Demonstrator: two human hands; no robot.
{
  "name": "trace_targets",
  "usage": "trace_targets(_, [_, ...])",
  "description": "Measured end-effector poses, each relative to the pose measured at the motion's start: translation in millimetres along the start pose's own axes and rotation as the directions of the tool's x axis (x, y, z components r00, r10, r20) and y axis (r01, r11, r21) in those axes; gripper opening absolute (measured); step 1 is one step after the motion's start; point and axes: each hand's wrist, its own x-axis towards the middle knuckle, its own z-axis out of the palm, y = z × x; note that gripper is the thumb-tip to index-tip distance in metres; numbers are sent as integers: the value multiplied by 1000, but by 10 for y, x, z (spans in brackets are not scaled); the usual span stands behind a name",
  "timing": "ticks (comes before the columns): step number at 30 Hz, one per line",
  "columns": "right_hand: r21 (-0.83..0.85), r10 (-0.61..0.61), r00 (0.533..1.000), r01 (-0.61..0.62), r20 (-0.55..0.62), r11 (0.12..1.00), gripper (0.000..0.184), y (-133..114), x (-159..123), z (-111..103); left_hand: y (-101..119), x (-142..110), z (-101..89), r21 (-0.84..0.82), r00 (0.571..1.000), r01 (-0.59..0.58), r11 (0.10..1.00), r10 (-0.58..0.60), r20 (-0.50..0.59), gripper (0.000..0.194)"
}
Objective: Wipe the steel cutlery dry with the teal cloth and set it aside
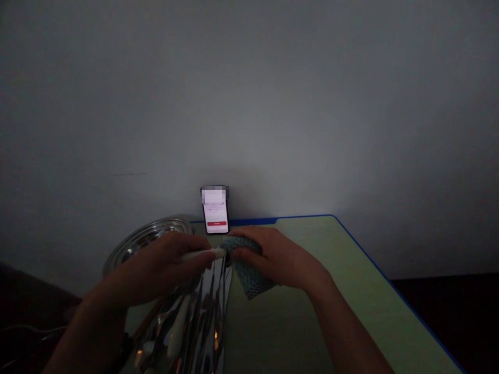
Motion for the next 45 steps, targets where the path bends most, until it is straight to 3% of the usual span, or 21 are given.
trace_targets(3, [-34, 36, 999, -37, -31, 999, 23, 10, 11, 15, 4, 11, 15, 21, 1000, 10, 1000, -10, 9, 40])
trace_targets(11, [57, 92, 981, -83, -168, 995, 22, -14, 18, -34, 55, 9, 34, -64, 998, 11, 998, -15, -55, 40])
trace_targets(19, [302, 275, 869, -155, -411, 941, 34, 29, 109, 130, 76, -26, -12, -109, 995, 13, 994, -23, -93, 37])
trace_targets(22, [409, 317, 845, -131, -430, 903, 35, 69, 110, 119, 57, -51, -24, -122, 995, 16, 992, -29, -100, 35])
trace_targets(26, [496, 321, 877, -112, -358, 861, 37, 86, 91, 65, 37, -86, -43, -123, 995, -7, 992, -6, -103, 34])
trace_targets(31, [389, 303, 893, -162, -332, 907, 31, 42, 82, 57, 20, -104, -51, -103, 994, -1, 995, -11, -107, 33])
trace_targets(35, [273, 273, 886, -176, -376, 946, 21, 2, 84, 61, 20, -108, -32, -74, 993, 17, 997, -25, -115, 32])
trace_targets(40, [126, 175, 903, -136, -392, 983, 16, -78, 87, 95, 27, -83, 28, -53, 1000, 11, 999, -12, -16, 31])
trace_targets(45, [97, 157, 924, -131, -349, 987, 15, -120, 72, 105, 12, -29, 69, -18, 1000, 1, 1000, -1, -25, 30])
